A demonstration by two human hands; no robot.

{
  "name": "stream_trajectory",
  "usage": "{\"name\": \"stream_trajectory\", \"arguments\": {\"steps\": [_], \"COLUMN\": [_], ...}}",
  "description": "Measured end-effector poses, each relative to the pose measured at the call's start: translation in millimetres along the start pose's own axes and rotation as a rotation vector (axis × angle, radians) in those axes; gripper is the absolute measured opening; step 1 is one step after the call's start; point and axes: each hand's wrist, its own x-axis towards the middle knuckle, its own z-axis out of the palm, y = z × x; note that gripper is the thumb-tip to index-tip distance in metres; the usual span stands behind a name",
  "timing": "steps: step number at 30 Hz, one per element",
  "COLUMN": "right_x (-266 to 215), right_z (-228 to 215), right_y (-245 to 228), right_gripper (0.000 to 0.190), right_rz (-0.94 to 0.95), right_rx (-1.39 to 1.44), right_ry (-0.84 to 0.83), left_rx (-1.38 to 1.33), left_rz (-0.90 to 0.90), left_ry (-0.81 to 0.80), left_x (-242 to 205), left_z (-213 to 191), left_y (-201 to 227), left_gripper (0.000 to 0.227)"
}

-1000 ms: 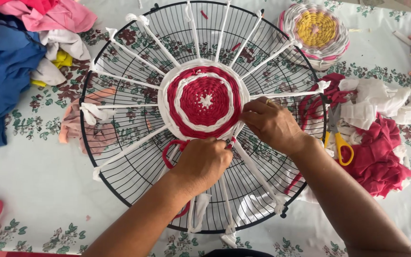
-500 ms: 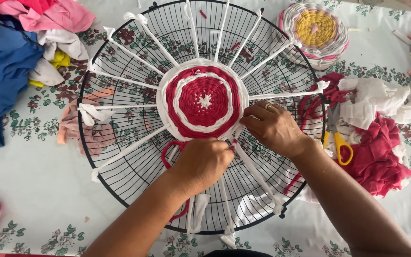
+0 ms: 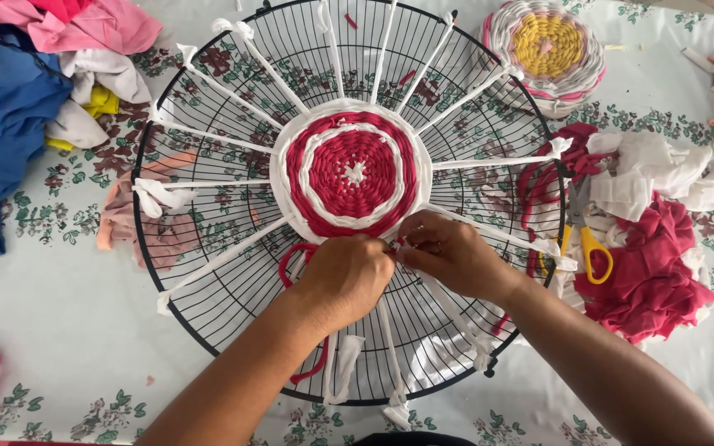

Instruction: Weaving a handmade rug by interlacing strips of pink and white fabric through a circular metal frame.

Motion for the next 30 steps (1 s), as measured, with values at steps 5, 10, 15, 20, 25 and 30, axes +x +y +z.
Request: {"name": "stream_trajectory", "arguments": {"steps": [5, 10, 15, 20, 25, 30], "right_x": [9, 9, 10, 8, 9, 8], "right_z": [8, 15, 14, 14, 14, 17], "right_y": [22, 19, 20, 17, 17, 23], "right_gripper": [0.015, 0.012, 0.01, 0.01, 0.011, 0.009], "right_rz": [0.055, 0.077, 0.031, 0.058, 0.048, 0.054], "right_rx": [0.115, 0.207, 0.148, 0.147, 0.11, 0.113], "right_ry": [0.005, 0.054, 0.079, 0.067, 0.054, 0.062], "left_rx": [-0.251, -0.495, -0.341, -0.122, 0.069, 0.235], "left_rz": [-0.027, -0.133, -0.115, -0.172, -0.126, -0.187], "left_ry": [-0.084, -0.131, -0.329, -0.358, -0.339, -0.539], "left_x": [-3, -16, -37, -53, -68, -58], "left_z": [-26, -84, -67, -62, -25, -15], "left_y": [-15, -33, -42, -37, -41, -11], "left_gripper": [0.007, 0.03, 0.042, 0.044, 0.036, 0.027]}}
